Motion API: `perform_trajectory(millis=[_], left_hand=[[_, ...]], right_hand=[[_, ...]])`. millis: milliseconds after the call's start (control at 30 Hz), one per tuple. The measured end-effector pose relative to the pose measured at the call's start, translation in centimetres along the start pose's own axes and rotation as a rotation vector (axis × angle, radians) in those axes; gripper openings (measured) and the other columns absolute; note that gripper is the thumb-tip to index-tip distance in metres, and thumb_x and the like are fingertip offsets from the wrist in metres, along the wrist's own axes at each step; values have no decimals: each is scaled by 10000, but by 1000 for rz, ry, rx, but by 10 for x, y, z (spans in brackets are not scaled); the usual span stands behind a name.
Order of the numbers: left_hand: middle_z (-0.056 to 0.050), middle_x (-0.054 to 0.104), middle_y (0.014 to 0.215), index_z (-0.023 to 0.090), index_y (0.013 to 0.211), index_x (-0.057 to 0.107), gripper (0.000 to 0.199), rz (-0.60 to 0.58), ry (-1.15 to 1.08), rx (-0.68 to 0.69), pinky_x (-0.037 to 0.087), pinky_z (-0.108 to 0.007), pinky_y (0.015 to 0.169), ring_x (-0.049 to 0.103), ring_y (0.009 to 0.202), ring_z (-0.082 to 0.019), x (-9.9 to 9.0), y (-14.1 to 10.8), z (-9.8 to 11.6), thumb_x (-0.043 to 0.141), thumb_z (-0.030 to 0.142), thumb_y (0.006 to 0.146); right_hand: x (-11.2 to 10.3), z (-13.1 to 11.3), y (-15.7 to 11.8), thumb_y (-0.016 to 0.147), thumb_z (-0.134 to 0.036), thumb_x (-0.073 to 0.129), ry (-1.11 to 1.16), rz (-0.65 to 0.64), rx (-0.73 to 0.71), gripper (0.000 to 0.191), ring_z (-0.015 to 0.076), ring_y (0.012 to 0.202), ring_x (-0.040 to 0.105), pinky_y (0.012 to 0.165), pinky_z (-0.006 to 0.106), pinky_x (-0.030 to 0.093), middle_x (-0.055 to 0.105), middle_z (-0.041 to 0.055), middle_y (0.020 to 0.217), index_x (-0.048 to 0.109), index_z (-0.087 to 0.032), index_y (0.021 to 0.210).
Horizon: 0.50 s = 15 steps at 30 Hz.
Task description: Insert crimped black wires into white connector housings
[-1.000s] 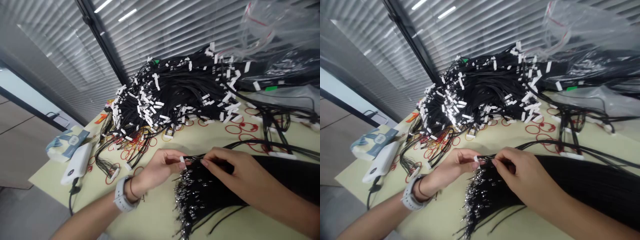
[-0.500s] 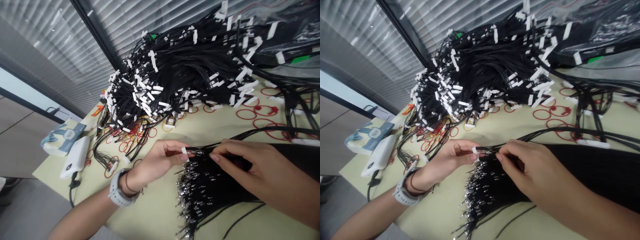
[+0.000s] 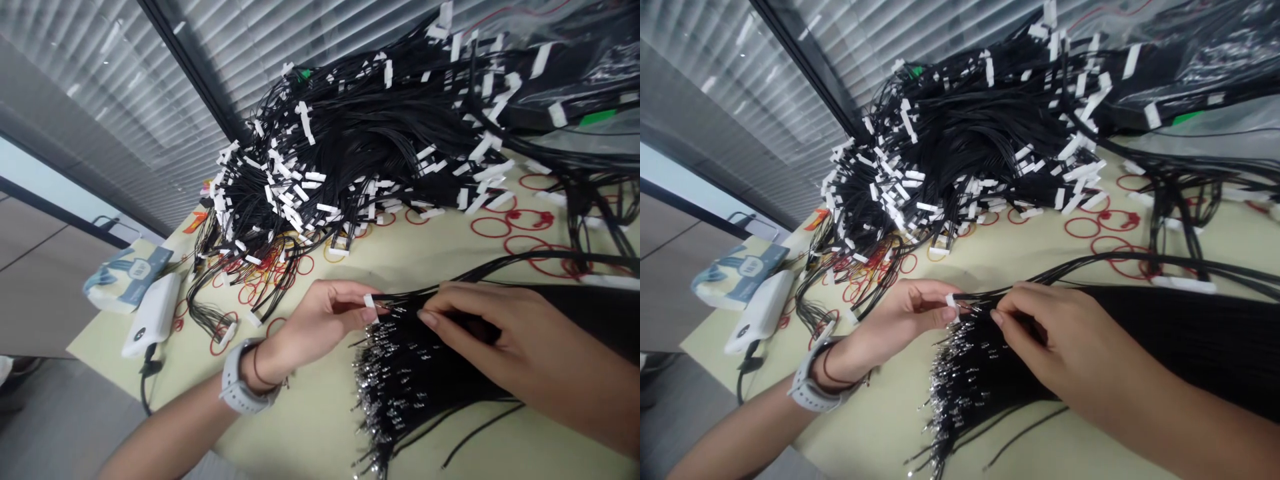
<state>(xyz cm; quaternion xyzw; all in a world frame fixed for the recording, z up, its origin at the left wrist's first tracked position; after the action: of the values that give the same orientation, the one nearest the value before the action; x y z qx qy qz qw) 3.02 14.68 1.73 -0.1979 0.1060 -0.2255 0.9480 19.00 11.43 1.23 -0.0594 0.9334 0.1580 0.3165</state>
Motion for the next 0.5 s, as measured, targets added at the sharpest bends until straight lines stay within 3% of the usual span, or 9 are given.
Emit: perform_trajectory(millis=[167,500], left_hand=[[-58,716,901,84,907,668,176,12,29,0,492,-74,693,628,728,-1,1,-1,0,670,128,737],[-60,722,909,94,907,674,185,13,124,88,510,-74,697,648,762,-15,1,0,0,678,156,734]], right_hand=[[-1,-3,0,841,-390,457,-14,14,-57,288,-9,542,531,459,91,381,621,-50,688,652,-233,699],[-4,1,0,829,-438,459,-19,59,-2,315,5,480,498,405,118,354,619,-42,656,657,-227,705]])
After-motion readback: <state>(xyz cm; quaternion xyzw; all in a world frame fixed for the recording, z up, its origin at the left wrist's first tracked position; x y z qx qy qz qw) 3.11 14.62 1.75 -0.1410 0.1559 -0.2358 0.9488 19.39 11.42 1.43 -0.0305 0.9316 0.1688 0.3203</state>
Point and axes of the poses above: each hand's wrist, its own y-axis towards the middle knuckle, its own x-axis out of the palm, z = x × y, the point moved 6 cm from there along y, towards the middle knuckle
